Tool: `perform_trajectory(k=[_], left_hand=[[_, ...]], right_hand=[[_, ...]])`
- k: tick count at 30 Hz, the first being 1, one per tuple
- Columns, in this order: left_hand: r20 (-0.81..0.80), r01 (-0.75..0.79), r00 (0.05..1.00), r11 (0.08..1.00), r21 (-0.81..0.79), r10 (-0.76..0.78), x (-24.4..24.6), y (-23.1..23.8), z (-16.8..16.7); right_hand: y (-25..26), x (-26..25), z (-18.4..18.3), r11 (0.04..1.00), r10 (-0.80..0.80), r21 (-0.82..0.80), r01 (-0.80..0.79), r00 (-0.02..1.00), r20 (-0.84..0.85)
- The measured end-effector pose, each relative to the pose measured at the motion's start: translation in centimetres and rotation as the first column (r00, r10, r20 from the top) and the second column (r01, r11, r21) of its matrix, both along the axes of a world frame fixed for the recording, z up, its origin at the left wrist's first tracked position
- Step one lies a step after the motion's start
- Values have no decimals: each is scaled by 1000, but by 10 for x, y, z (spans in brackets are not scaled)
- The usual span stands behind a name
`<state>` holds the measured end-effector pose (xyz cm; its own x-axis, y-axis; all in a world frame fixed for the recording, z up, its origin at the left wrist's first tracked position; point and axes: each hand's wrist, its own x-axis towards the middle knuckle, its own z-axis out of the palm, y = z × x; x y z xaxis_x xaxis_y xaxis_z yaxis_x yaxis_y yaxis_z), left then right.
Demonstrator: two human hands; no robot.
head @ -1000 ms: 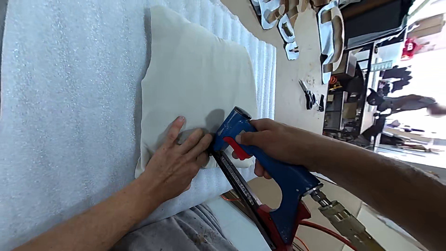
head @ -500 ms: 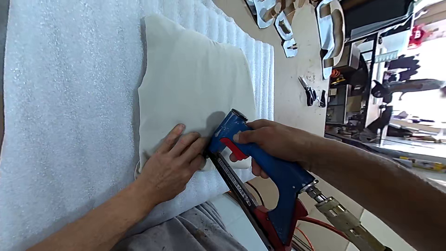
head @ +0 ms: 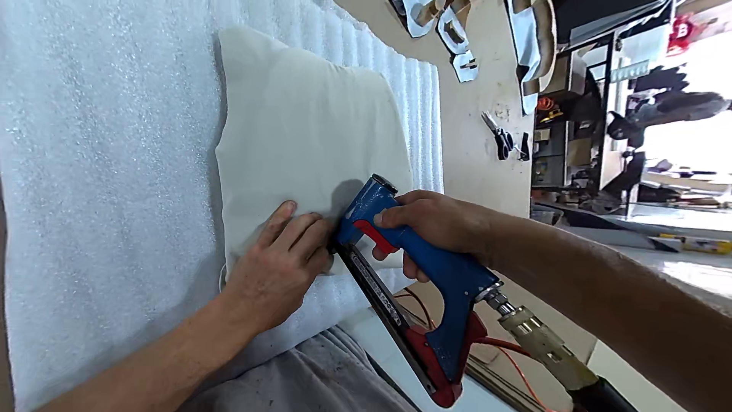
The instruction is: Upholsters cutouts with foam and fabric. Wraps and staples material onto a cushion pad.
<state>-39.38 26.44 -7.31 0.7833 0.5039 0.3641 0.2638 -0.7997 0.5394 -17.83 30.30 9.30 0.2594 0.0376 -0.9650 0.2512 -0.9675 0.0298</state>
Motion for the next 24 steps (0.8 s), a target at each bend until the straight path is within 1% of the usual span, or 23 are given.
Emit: perform_trajectory(k=[2, 4, 7, 11, 13, 16, 19, 24], left_hand=[[-70, 67, 995, 997, 41, -64, -9, 17, 10], [-98, 118, 989, 986, 117, -107, -15, 30, 3], [-54, 157, 987, 979, 128, -151, -18, 40, -12], [-18, 167, 986, 980, 111, -166, -17, 39, -16], [-10, 169, 986, 981, 95, -169, -16, 40, -16], [-11, 164, 987, 983, 85, -163, -15, 41, -17], [-10, 158, 987, 984, 78, -158, -13, 39, -18], [-9, 140, 990, 987, 77, -140, -12, 39, -18]], right_hand=[[-4, -1, 1, 999, -18, 33, 17, 1000, 25], [-1, 0, 2, 1000, -17, 12, 17, 1000, 9], [-1, -8, 3, 997, -62, 47, 61, 998, 33], [-4, -13, 3, 985, -167, 55, 165, 985, 32], [-2, -14, 2, 981, -193, 44, 191, 980, 51], [3, -17, 1, 979, -202, 21, 201, 977, 70], [5, -15, 0, 980, -197, -3, 197, 980, 41], [8, -16, -2, 988, -155, -14, 156, 986, 65]])
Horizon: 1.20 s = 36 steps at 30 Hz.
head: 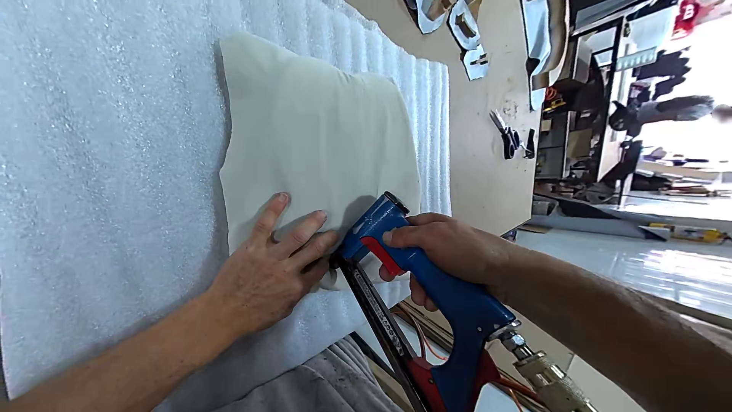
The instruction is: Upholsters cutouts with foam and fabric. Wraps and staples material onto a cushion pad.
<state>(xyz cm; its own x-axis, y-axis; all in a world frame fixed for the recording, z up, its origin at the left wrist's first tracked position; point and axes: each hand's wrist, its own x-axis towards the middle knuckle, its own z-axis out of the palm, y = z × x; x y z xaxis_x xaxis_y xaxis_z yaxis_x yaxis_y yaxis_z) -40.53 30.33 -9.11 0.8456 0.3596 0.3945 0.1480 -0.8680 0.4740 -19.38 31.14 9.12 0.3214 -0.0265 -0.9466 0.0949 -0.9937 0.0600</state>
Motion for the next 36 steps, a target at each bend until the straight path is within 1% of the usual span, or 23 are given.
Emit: perform_trajectory(k=[2, 7, 12, 15, 19, 25, 29, 31, 33, 34, 36], left_hand=[[9, 1, 1000, 1000, -3, -1, 0, -1, 1], [12, -4, 1000, 1000, -6, 4, 0, 0, 2], [42, -26, 999, 999, -27, 27, -1, -1, 3], [58, -36, 998, 999, -28, 37, -1, 0, 3], [42, -40, 998, 999, -2, 40, 0, -1, 2], [36, -49, 998, 999, -2, 49, 2, -2, 2], [38, -59, 998, 998, 16, 58, 1, -2, 1], [46, -59, 997, 998, 27, 58, 1, -2, 2], [51, -60, 997, 997, 39, 58, 0, -1, 2], [48, -59, 997, 997, 44, 57, 0, -1, 2], [33, -49, 998, 997, 53, 47, -2, -2, 3]], right_hand=[[-2, 1, 1, 1000, -13, 2, 13, 1000, 0], [-9, 8, 4, 991, -126, 40, 127, 991, -38], [-10, 5, 3, 985, -165, 37, 166, 986, -24], [-9, 4, 2, 985, -170, 30, 171, 985, -15], [-5, 3, 1, 986, -166, 8, 167, 986, -26], [-6, 8, -3, 984, -176, 22, 177, 983, -61], [-4, 7, -3, 996, -86, 9, 87, 995, -45], [-18, 19, 4, 994, -69, 74, 75, 994, -82], [-42, 42, 22, 975, -89, 192, 109, 990, -112], [-57, 53, 34, 955, -117, 265, 136, 989, -87], [-95, 76, 57, 896, -203, 410, 172, 979, 31]])
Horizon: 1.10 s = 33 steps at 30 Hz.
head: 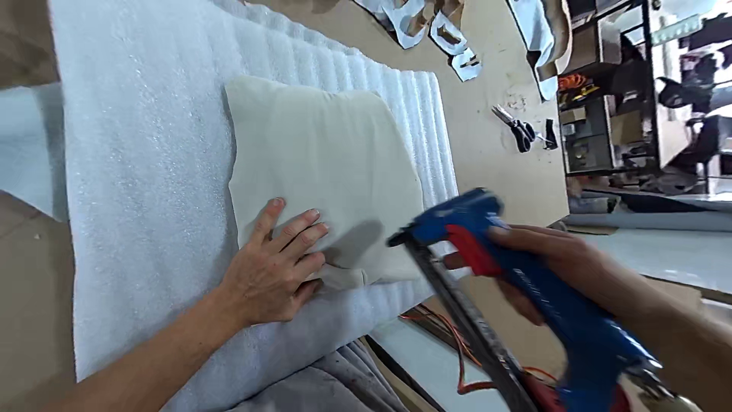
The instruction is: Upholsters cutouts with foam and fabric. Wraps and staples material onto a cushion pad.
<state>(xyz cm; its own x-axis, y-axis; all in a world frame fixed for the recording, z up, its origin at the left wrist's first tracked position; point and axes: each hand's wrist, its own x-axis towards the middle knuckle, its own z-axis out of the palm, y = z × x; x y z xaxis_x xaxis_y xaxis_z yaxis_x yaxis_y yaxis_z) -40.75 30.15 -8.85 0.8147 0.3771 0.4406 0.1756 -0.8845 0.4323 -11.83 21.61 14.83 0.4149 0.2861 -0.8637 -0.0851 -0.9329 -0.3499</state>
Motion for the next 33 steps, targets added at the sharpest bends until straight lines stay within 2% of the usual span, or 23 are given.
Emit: perform_trajectory(k=[3, 6, 9, 11, 13, 15, 17, 20, 25, 28, 31, 33], left_hand=[[-32, 28, 999, 999, -23, -29, -5, 2, 7], [-40, -89, 996, 993, -80, 86, -18, -6, 20], [-85, -308, 948, 951, -9, 306, -15, -44, 34], [-163, -349, 922, 936, 38, 351, 5, -76, 41], [-238, -378, 890, 921, 94, 389, 30, -97, 37], [-303, -423, 845, 897, 127, 441, 46, -106, 31], [-363, -471, 790, 868, 157, 494, 55, -109, 31], [-400, -561, 728, 819, 118, 556, 73, -121, 41], [-201, -677, 735, 719, -160, 647, 130, -151, 31], [-158, -712, 697, 651, -263, 699, 156, -172, 33], [-159, -769, 639, 621, -149, 753, 168, -176, 24], [-189, -790, 606, 612, -29, 773, 174, -182, 13]], right_hand=[[-56, 35, 18, 988, -81, 150, 47, 970, 229], [-93, 64, 5, 969, 39, 196, -151, 875, 482], [-113, 99, -29, 892, 293, 60, -448, 674, 678], [-115, 127, -58, 786, 425, -67, -615, 458, 781], [-110, 143, -83, 696, 450, -131, -706, 287, 846], [-102, 151, -100, 632, 462, -159, -758, 205, 863], [-96, 154, -111, 615, 463, -166, -771, 183, 867], [-96, 158, -113, 649, 436, -131, -749, 226, 871], [-95, 162, -110, 715, 428, -107, -691, 311, 849], [-90, 158, -108, 702, 467, -141, -698, 302, 831], [-86, 166, -108, 667, 521, -186, -722, 273, 809], [-85, 180, -106, 677, 536, -130, -724, 364, 762]])
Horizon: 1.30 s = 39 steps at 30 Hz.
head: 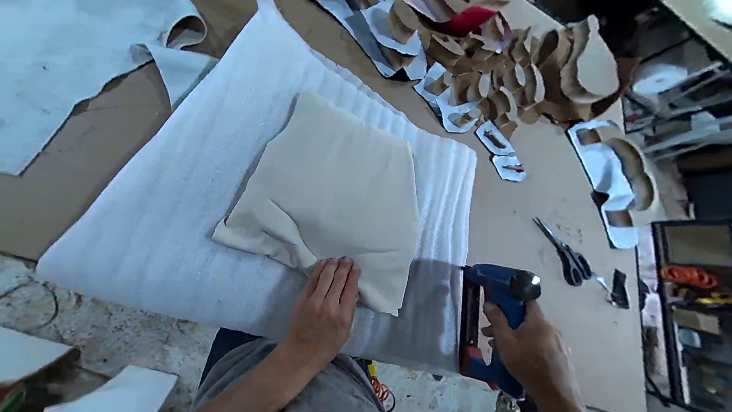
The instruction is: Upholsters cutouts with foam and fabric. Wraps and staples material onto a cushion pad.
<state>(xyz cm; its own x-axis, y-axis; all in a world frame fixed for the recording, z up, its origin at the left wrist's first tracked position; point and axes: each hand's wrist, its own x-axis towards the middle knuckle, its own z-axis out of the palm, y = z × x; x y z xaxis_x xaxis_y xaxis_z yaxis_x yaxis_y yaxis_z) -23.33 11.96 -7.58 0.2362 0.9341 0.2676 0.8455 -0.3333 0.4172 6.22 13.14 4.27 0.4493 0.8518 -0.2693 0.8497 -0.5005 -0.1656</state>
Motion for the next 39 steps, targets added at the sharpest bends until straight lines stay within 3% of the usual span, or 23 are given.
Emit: perform_trajectory(k=[2, 5, 7, 10, 13, 16, 20, 30, 39], left_hand=[[-20, -28, 999, 999, -28, 27, 6, -7, 0], [186, -155, 968, 984, -90, 170, 9, -6, 11], [237, -263, 934, 964, -44, 265, 12, -11, 10], [171, -282, 947, 959, 40, 272, 21, -25, -3], [107, -247, 966, 964, 95, 237, 25, -36, -19], [67, -230, 972, 969, 95, 224, 24, -38, -25], [92, -220, 973, 972, 81, 212, 25, -38, -28], [189, -156, 971, 986, 50, 144, 18, -36, -25], [179, -117, 978, 993, 21, 111, 15, -37, -24]], right_hand=[[1, 11, 13, 1000, -11, 18, 14, 986, -169], [23, 7, 52, 998, 38, 57, -16, 916, -399], [47, -11, 82, 991, 122, 15, -132, 863, -490], [90, -61, 112, 926, 226, -118, -359, 775, -590], [130, -114, 97, 847, 155, -285, -449, 720, -677], [154, -168, 82, 774, 45, -484, -409, 798, -601], [159, -222, 75, 752, -7, -606, -260, 916, -401], [180, -275, 53, 610, 90, -760, -224, 973, -214], [191, -287, 46, 575, 71, -802, -163, 986, -150]])
